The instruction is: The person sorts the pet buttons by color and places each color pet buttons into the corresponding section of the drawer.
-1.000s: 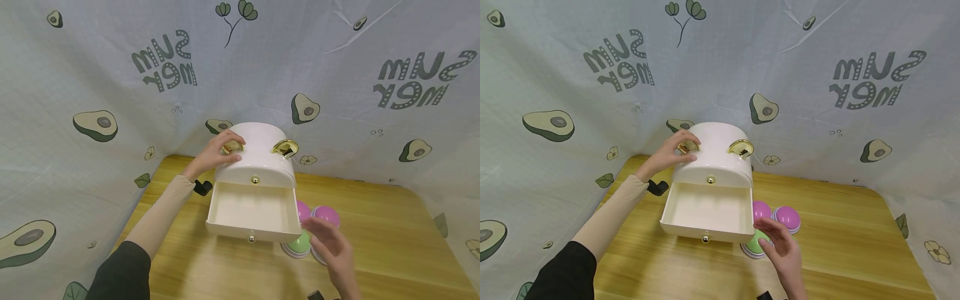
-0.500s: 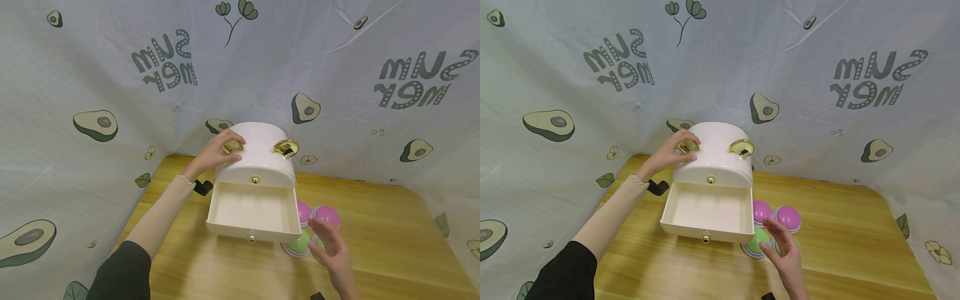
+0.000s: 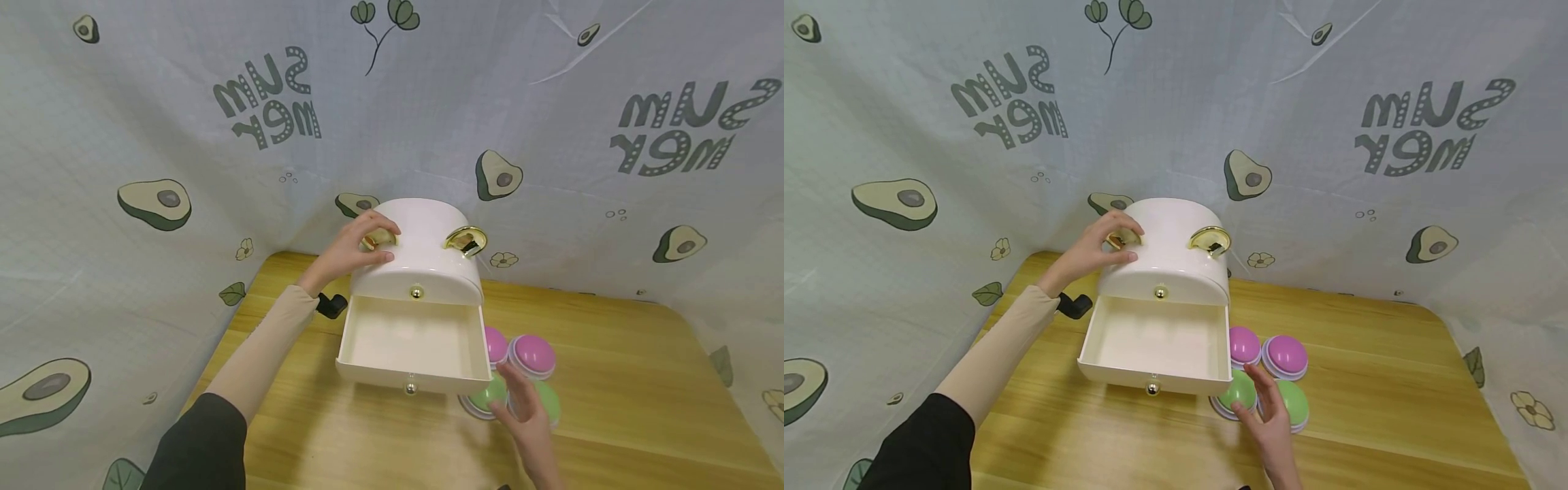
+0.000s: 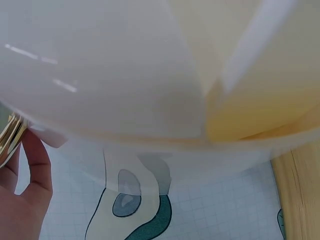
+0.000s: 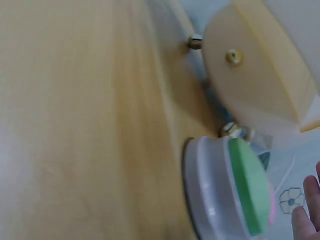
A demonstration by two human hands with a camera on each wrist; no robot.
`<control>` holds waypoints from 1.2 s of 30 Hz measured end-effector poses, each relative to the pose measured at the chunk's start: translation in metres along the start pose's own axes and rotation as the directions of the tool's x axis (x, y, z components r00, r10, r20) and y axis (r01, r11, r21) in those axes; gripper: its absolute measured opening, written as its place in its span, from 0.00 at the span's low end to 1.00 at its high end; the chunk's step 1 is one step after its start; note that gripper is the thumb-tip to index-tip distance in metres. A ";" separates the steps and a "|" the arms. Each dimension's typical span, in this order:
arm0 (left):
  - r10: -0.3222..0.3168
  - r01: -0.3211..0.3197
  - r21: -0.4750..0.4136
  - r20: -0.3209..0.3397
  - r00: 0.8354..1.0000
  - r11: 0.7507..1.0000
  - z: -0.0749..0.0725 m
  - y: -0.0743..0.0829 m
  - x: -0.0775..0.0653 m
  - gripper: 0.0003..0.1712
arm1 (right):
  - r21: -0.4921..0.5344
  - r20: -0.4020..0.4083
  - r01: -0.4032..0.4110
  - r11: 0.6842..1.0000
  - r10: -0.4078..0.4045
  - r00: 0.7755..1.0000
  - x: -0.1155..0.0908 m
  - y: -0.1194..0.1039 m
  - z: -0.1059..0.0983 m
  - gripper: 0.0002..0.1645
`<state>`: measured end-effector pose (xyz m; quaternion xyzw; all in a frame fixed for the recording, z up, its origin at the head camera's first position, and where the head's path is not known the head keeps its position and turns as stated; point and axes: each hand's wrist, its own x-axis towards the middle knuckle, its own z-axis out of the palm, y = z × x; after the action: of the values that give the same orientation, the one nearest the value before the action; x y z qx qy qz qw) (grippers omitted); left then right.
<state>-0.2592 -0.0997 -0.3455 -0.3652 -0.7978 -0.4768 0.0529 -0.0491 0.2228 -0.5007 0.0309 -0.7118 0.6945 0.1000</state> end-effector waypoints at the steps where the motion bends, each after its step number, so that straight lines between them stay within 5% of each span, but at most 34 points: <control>1: -0.001 0.001 0.001 -0.001 1.000 1.000 0.000 0.000 0.000 0.20 | -0.009 0.000 -0.012 1.000 0.012 1.000 0.000 0.003 0.000 0.38; 11: 0.002 -0.002 -0.001 -0.003 1.000 1.000 0.000 0.001 0.000 0.19 | -0.064 -0.040 -0.102 0.993 0.100 0.994 -0.003 0.025 0.002 0.44; 22: 0.003 -0.003 -0.001 -0.005 1.000 1.000 0.000 0.001 -0.001 0.19 | -0.066 -0.031 -0.049 0.997 0.047 0.998 -0.004 0.034 0.005 0.47; 36: 0.002 -0.002 -0.031 -0.011 1.000 1.000 0.001 0.001 -0.001 0.20 | -0.309 -0.046 -0.062 0.949 0.051 0.998 0.002 0.036 0.010 0.55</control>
<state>-0.2578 -0.0993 -0.3454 -0.3642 -0.7895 -0.4912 0.0520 -0.0590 0.2139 -0.5354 -0.0185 -0.8107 0.5772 0.0968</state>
